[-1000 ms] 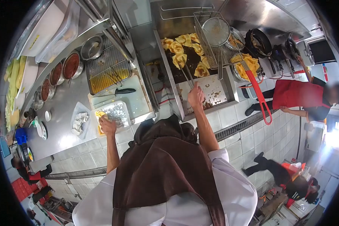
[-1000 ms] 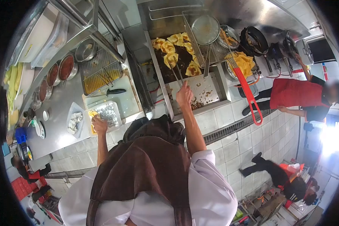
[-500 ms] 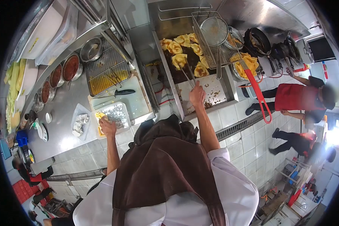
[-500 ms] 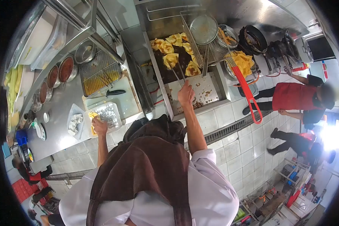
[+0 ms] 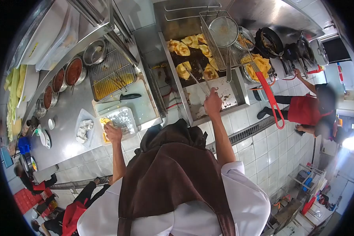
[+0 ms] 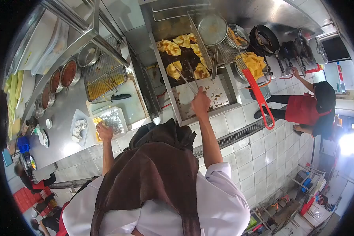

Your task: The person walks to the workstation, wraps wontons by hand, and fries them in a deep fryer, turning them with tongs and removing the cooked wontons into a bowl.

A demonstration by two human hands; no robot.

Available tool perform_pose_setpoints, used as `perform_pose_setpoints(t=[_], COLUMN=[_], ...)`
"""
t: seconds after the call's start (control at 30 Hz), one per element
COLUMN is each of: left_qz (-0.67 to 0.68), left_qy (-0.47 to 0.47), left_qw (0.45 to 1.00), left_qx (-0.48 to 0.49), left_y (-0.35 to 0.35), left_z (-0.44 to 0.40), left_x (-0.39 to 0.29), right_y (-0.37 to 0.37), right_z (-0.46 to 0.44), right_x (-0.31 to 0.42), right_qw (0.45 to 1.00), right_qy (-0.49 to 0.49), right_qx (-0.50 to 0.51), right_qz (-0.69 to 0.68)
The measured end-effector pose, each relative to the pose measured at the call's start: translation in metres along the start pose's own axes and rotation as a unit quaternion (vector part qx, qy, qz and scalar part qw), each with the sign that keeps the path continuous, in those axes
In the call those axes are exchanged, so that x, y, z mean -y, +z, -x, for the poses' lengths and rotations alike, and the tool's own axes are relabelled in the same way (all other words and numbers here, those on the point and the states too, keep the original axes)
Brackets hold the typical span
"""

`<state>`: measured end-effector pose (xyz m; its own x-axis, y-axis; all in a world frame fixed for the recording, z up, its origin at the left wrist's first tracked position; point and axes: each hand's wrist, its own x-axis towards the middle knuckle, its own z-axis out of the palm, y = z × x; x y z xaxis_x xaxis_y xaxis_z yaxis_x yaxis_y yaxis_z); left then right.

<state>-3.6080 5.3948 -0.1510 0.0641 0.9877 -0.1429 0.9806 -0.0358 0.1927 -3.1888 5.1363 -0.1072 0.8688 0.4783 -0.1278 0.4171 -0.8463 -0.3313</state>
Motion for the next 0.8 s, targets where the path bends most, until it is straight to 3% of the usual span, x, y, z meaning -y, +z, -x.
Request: perform_pose_setpoints(t=[0.17, 0.8], left_qz=[-0.006, -0.005], left_qy=[0.01, 0.006], left_qw=[1.0, 1.0], left_qx=[-0.006, 0.001], left_y=[0.007, 0.003], left_z=[-0.003, -0.003], left_x=[0.005, 0.003], right_y=[0.035, 0.05], right_z=[0.0, -0.011], right_x=[0.004, -0.005], right_qw=[0.997, 0.999], right_qy=[-0.068, -0.022], right_qx=[0.018, -0.024], right_qz=[0.022, 0.019])
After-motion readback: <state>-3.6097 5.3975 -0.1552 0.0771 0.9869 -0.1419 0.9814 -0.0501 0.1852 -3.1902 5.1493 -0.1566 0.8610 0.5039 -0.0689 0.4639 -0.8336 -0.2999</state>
